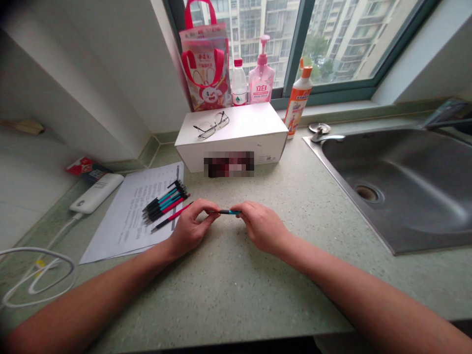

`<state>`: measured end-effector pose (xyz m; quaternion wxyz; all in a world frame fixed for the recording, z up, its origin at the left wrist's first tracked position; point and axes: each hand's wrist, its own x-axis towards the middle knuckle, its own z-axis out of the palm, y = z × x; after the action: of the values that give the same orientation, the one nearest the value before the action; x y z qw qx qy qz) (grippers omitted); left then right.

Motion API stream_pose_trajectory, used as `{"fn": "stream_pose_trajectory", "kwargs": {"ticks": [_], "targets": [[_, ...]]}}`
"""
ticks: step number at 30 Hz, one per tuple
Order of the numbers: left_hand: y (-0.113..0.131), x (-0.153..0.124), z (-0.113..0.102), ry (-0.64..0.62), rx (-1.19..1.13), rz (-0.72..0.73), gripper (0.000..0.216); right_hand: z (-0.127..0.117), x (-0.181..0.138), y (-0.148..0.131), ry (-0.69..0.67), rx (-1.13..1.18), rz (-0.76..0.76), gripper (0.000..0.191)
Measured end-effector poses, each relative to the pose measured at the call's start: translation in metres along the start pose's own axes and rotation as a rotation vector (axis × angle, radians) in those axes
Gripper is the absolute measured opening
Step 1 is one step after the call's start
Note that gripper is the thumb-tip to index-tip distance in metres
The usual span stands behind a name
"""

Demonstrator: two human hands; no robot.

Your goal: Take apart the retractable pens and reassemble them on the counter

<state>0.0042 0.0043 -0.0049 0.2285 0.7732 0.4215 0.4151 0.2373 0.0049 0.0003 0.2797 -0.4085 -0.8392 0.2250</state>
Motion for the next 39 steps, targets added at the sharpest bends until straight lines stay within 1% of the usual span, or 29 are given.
{"fn": "stream_pose_trajectory", "kwargs": {"ticks": [2, 5, 8, 12, 14, 19, 22, 23, 25, 28, 30, 32, 35, 37, 39], "targets": [[0.000, 0.000, 0.000, 0.014, 0.000, 0.004, 0.009, 0.000, 0.000, 0.000, 0.001, -0.003, 0.006, 0.026], [0.000, 0.000, -0.001, 0.016, 0.016, -0.029, 0.010, 0.000, 0.000, 0.000, 0.009, -0.006, 0.002, 0.026], [-0.001, -0.001, -0.001, 0.013, 0.019, 0.000, 0.007, 0.000, 0.000, 0.000, 0.013, -0.001, 0.001, 0.025], [-0.001, 0.000, -0.001, 0.016, 0.023, -0.016, 0.007, 0.000, 0.000, 0.001, 0.004, 0.007, 0.014, 0.026], [-0.001, 0.001, -0.001, 0.004, 0.032, 0.017, 0.005, 0.000, 0.000, 0.001, -0.002, 0.022, 0.021, 0.026], [0.001, 0.002, -0.002, 0.012, 0.053, 0.105, 0.003, -0.005, 0.002, 0.000, -0.032, 0.082, 0.073, 0.027], [0.003, 0.001, -0.001, 0.073, 0.061, 0.088, 0.003, -0.012, 0.006, 0.002, 0.032, 0.091, 0.155, 0.019], [0.004, 0.001, -0.001, 0.090, 0.065, 0.076, 0.002, -0.014, 0.008, 0.004, 0.078, 0.113, 0.194, 0.019], [0.005, 0.001, 0.000, 0.086, 0.064, 0.061, 0.002, -0.018, 0.011, 0.007, 0.170, 0.234, 0.286, 0.028], [0.006, 0.001, 0.000, -0.016, 0.046, 0.084, 0.002, -0.020, 0.014, 0.010, 0.259, 0.512, 0.407, 0.036], [0.007, 0.001, 0.000, -0.097, 0.030, 0.140, 0.005, -0.017, 0.015, 0.009, 0.288, 0.650, 0.412, 0.040], [0.009, 0.002, 0.000, -0.146, 0.026, 0.199, 0.009, -0.012, 0.014, 0.006, 0.291, 0.744, 0.394, 0.049], [0.010, 0.002, -0.001, -0.164, 0.041, 0.233, 0.012, -0.006, 0.013, 0.003, 0.247, 0.825, 0.422, 0.066], [0.010, 0.002, 0.000, -0.155, 0.063, 0.238, 0.012, -0.003, 0.012, 0.002, 0.219, 0.824, 0.448, 0.067], [0.009, 0.001, 0.000, -0.157, 0.080, 0.244, 0.012, -0.002, 0.011, 0.001, 0.214, 0.803, 0.456, 0.063]]}}
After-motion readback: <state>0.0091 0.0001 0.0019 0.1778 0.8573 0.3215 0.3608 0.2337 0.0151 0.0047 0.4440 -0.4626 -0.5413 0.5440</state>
